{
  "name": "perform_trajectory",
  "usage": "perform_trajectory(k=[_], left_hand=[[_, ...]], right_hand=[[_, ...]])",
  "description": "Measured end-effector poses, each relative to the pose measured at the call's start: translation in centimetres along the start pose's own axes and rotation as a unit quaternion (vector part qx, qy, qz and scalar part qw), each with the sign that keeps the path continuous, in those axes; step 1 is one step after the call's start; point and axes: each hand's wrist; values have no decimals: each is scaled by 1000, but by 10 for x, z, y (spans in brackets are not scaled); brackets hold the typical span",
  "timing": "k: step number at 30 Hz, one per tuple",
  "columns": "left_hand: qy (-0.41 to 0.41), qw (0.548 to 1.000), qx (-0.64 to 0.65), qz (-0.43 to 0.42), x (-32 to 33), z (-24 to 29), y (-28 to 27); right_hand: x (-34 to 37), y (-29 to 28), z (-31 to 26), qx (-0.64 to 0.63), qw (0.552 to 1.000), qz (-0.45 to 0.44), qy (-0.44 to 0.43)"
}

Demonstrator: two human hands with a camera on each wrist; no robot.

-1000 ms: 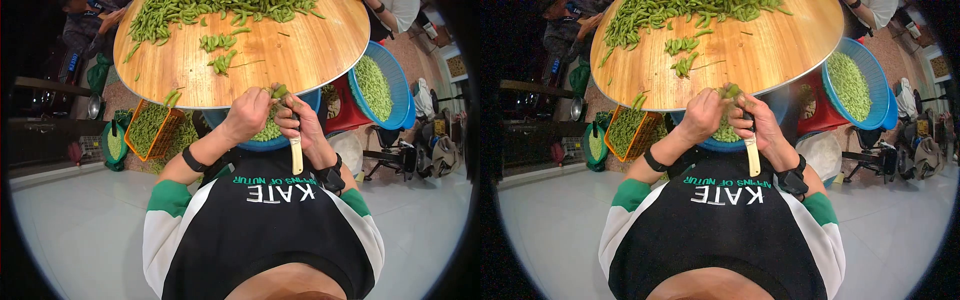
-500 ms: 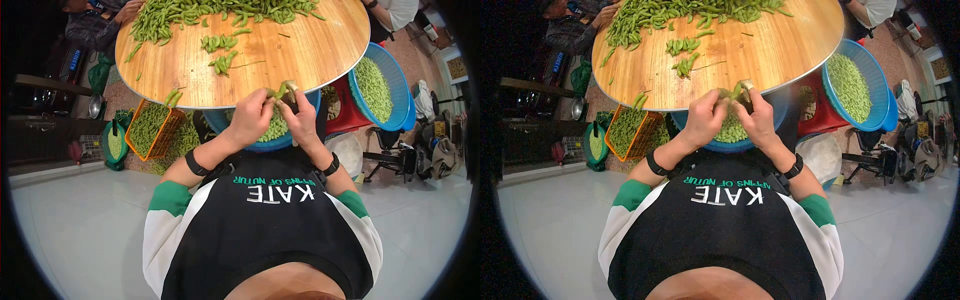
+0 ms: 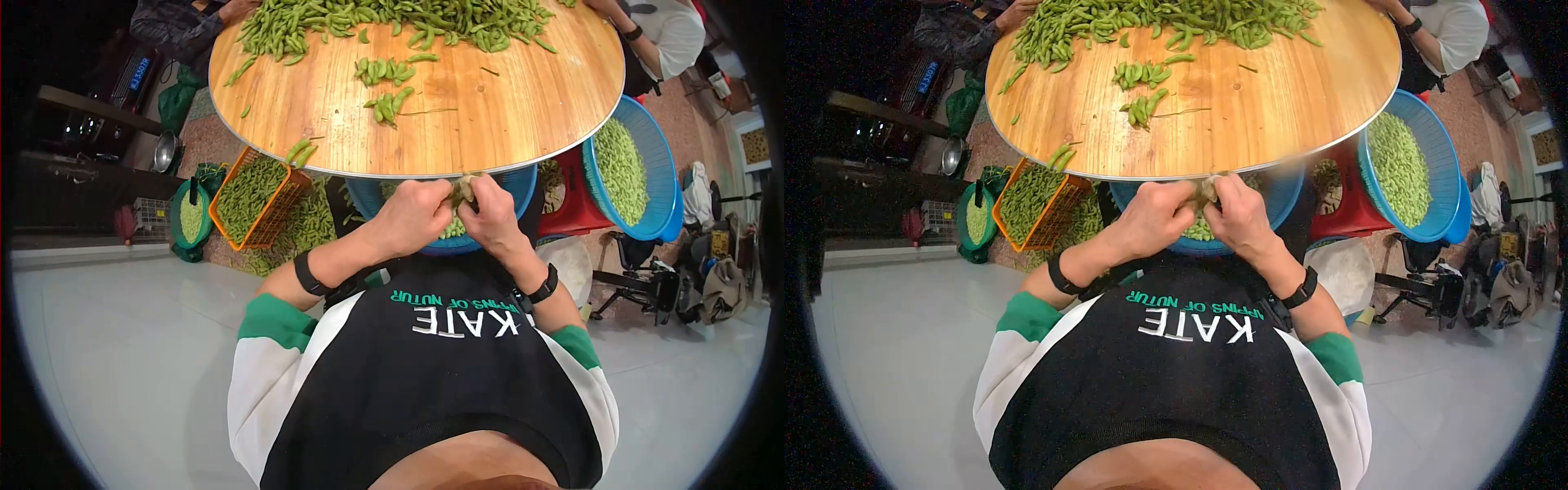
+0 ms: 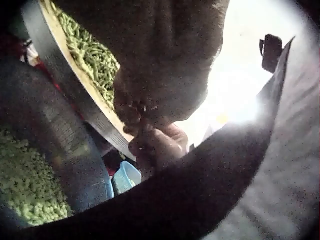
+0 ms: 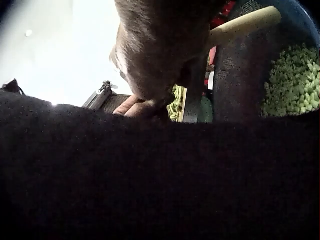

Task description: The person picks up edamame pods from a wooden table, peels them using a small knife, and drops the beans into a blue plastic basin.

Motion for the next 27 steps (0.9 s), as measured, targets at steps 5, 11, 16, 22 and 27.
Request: perform_trajectory(k=[5,11,16,22,27], left_hand=[[-11,1000,-26,-13,17,-6,-18],[-71,911,-346,-213,46,-19,-81],[80,933,-346,59,-38,-52,-66],[57,903,-416,88,-80,-109,-53],[96,894,-422,112,-80,-90,-48]], right_hand=[[-6,1,0,-37,998,-39,-34],[-7,-12,7,4,992,-82,-94],[-6,-5,3,-61,995,-80,16],[1,-16,5,-207,967,-80,124],[-10,-29,-7,-373,871,-106,301]])
Point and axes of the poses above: each hand's wrist, its own x-axis away from the middle knuckle, its own y-axis out of the palm, z = x × y, and after that the axes turned 5 degrees about y, right-handed
